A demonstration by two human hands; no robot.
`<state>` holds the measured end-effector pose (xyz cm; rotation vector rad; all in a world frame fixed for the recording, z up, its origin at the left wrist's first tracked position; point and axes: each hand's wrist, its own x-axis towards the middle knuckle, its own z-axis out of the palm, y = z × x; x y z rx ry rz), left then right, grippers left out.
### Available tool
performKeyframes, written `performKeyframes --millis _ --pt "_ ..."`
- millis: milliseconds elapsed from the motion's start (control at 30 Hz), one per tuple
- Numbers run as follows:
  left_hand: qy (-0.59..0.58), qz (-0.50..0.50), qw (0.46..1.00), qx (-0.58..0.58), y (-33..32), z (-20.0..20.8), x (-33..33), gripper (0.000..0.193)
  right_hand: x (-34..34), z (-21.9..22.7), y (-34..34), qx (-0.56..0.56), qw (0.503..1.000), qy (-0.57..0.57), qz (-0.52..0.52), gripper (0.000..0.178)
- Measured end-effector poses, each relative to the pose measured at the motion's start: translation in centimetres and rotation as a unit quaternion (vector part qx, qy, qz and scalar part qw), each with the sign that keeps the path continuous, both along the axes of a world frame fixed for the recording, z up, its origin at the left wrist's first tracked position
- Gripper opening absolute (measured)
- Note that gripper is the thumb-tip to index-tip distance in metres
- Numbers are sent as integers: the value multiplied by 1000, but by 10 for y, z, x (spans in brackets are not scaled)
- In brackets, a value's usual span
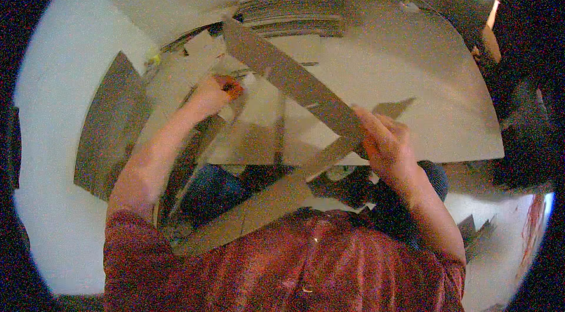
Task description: The person sits on the floor and uses an orange utility knife to cut and fold pre-scored cardboard sheets into multi-compartment dividers. They repeatedly score the cardboard, fold along the creases, and stack the finished units on the floor.
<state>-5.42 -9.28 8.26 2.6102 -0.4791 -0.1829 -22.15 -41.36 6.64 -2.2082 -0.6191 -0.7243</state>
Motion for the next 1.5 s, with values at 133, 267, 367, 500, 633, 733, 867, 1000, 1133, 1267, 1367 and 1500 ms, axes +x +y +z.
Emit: performKeyframes --millis 133,267,367,500,633,733,867,1000,1133,1267,1367,1500 --pt "27 -97 994 -32 -54 -19 -26 24 1 -1 6 -2 999 18 -34 36" --pt "51 -80 993 -75 -73 -26 -35 20 -2 -5 -8 20 996 37 -75 36" --pt "55 -80 992 -86 -82 -32 -39 18 -4 -4 -11 15 997 4 -72 38" --pt "21 -84 988 -130 -102 -40 -46 19 -7 3 -9 -23 995 36 -90 39" --pt "54 -77 984 -154 -104 -39 -46 17 -7 8 -16 33 992 83 -86 37" --pt "87 -117 976 -160 -108 -29 -54 15 -5 6 -15 -2 993 74 -94 36" --pt "103 -172 962 -185 -114 -31 -65 12 7 -4 -15 -39 992 84 -83 36" --pt "30 -95 991 -94 -109 -18 -68 12 9 0 -10 -36 993 92 -63 37" --pt "99 -129 962 -220 -101 -30 -64 12 13 3 -2 -10 992 109 -56 36" --pt "91 -85 964 -235 -88 -38 -51 13 17 8 3 1 994 94 -58 34" --pt "134 -114 952 -252 -89 -29 -58 14 20 8 9 -76 976 192 -68 33" --pt "121 -169 949 -237 -86 -18 -57 17 33 -13 8 -53 973 224 1 35"
